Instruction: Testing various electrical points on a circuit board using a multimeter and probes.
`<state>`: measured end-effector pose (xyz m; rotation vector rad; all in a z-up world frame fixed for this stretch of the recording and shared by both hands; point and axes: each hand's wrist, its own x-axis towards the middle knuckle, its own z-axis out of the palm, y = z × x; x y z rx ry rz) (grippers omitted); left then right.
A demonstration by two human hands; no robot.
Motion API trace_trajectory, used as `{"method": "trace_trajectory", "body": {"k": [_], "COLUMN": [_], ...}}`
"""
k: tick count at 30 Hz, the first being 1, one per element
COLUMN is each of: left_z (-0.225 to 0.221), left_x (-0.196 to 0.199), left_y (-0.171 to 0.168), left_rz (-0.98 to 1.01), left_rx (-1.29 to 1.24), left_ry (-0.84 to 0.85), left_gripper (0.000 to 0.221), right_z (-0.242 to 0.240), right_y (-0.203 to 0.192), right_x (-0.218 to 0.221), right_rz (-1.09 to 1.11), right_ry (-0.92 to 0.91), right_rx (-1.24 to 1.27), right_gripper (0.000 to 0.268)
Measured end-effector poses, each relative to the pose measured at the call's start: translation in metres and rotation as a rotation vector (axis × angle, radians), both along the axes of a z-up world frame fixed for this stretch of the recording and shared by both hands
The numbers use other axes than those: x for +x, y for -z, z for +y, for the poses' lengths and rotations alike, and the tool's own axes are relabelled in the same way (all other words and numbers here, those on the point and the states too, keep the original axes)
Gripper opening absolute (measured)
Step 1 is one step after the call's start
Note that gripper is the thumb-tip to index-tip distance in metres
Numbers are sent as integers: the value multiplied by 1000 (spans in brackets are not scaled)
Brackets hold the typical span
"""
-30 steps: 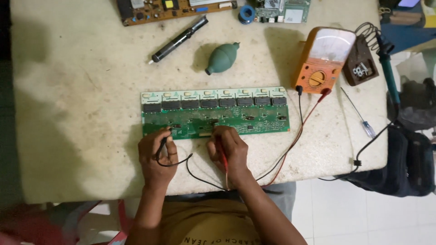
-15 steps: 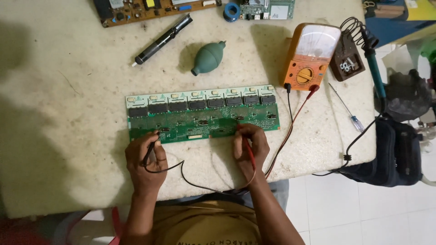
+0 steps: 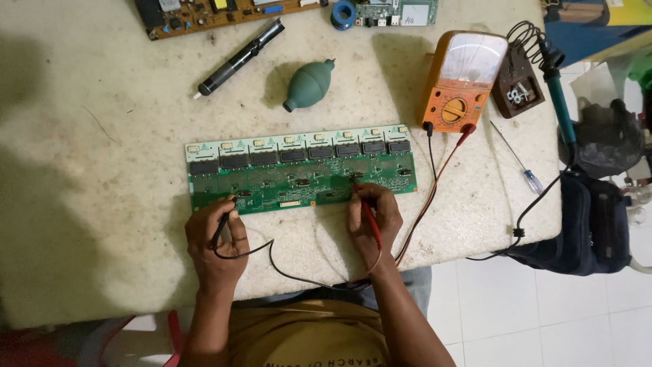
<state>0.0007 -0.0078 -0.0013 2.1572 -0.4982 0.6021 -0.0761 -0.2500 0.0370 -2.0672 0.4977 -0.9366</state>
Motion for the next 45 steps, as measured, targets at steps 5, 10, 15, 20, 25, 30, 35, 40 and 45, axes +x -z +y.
{"method": "trace_trajectory", "body": {"k": [5,10,15,20,25,30,35,40,45], "left_z": [0,1,3,0,4,5,6,6,6], "left_x": [1,2,1,4,-3,-4,-5,-6,-5], "left_y": [1,0,3,1,-5,-6,-1,0,0], "left_rz": [-22,-47,-9,-43,47,72,73,77,88], "left_rx": [6,19,-8,-2,42,21,33,32,39], "left_ry": [1,0,26,10,86,92,82,72,81], "left_gripper": [10,8,9,9,12,13,14,14,15], "right_z": [-5,-1,0,-18,-60,-68,-66,-63,-62], "right_y": [9,0,-4,-21,1,8,10,7,0], "right_x": [-4,-2,-1,-10,-33,-36,-36,-33,-32], "right_rz": [-16,-4,15,-95,4,-62,-9,68,49], "right_ry": [-9,1,16,21,56,-18,32,122,70], "right_rx": [53,97,140,89,92,103,67,-2,48], "right_gripper": [10,10,10,7,12,9,8,11,15]}}
